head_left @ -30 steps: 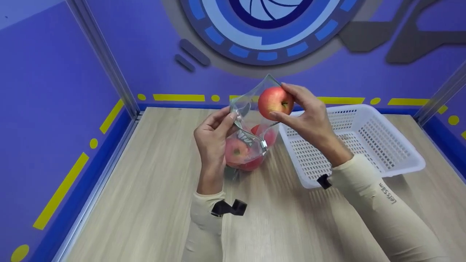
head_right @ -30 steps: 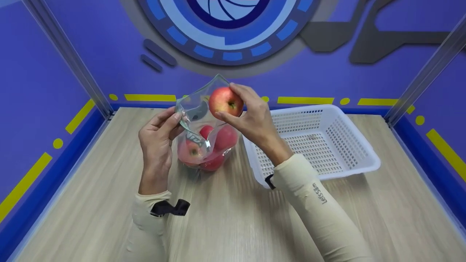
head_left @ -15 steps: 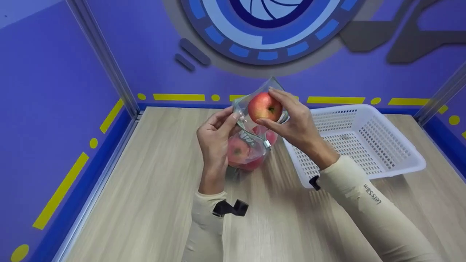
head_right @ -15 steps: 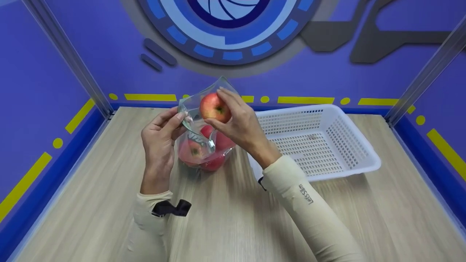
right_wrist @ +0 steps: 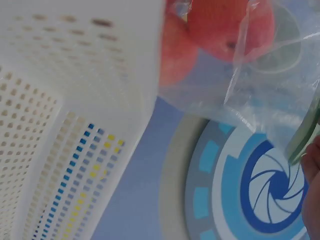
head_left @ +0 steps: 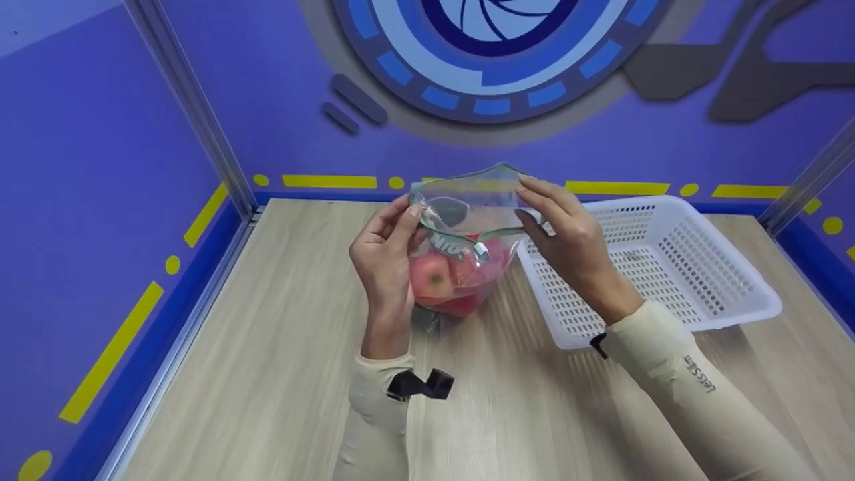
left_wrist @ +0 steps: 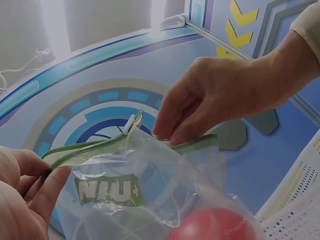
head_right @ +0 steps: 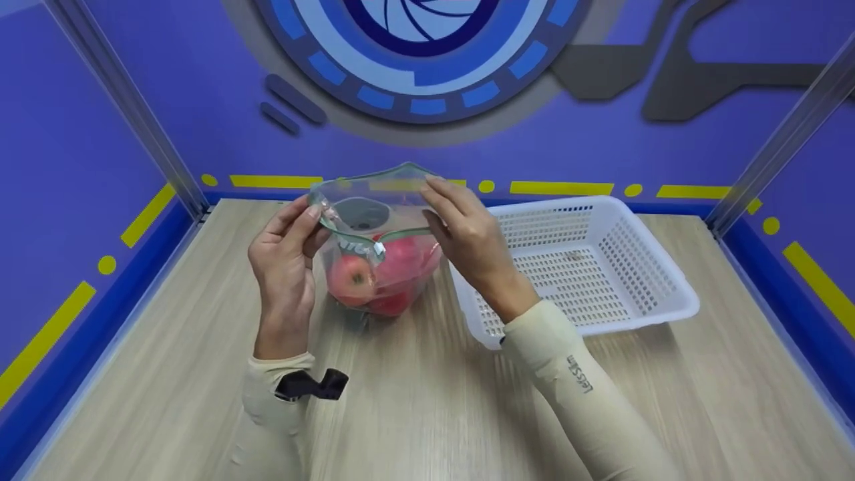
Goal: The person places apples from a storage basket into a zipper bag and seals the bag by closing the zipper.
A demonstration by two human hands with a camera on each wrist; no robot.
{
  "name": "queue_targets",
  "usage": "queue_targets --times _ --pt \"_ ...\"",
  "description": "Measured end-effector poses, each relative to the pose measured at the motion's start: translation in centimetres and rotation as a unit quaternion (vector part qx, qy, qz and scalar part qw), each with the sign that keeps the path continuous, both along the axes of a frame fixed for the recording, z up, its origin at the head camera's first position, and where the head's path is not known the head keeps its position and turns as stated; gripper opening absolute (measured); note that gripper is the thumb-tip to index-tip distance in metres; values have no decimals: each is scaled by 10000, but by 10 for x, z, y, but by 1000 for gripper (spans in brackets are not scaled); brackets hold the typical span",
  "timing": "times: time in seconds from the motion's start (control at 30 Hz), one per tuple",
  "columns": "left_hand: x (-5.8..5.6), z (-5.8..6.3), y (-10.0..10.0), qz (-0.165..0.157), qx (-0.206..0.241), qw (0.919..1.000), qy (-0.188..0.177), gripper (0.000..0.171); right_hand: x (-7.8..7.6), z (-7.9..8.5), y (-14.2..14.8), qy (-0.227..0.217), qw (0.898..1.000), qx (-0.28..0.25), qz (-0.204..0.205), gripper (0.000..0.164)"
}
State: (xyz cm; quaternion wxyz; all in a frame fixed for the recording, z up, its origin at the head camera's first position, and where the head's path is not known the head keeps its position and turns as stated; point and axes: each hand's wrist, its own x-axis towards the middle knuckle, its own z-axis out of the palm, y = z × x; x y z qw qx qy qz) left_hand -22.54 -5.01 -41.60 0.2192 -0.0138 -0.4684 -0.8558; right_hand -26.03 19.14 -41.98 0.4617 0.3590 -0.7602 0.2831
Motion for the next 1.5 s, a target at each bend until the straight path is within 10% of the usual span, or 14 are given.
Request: queue_targets --times 0.2,0.47,1.1,1.5 --pt "-1 -1 -1 92 46 9999 116 19 1 -7 20 -974 9927 -264 -656 40" --pt "-2 -1 -3 73 96 9996 264 18 1 1 26 -2736 9537 -1084 -626 11" --pt "-6 -1 -5 -34 -132 9997 219 19 5 42 20 -3819 8982 -2137 429 17" --pt "-29 14 -4 -366 -1042 9937 162 17 -15 55 13 -3921 9147 -726 -649 37"
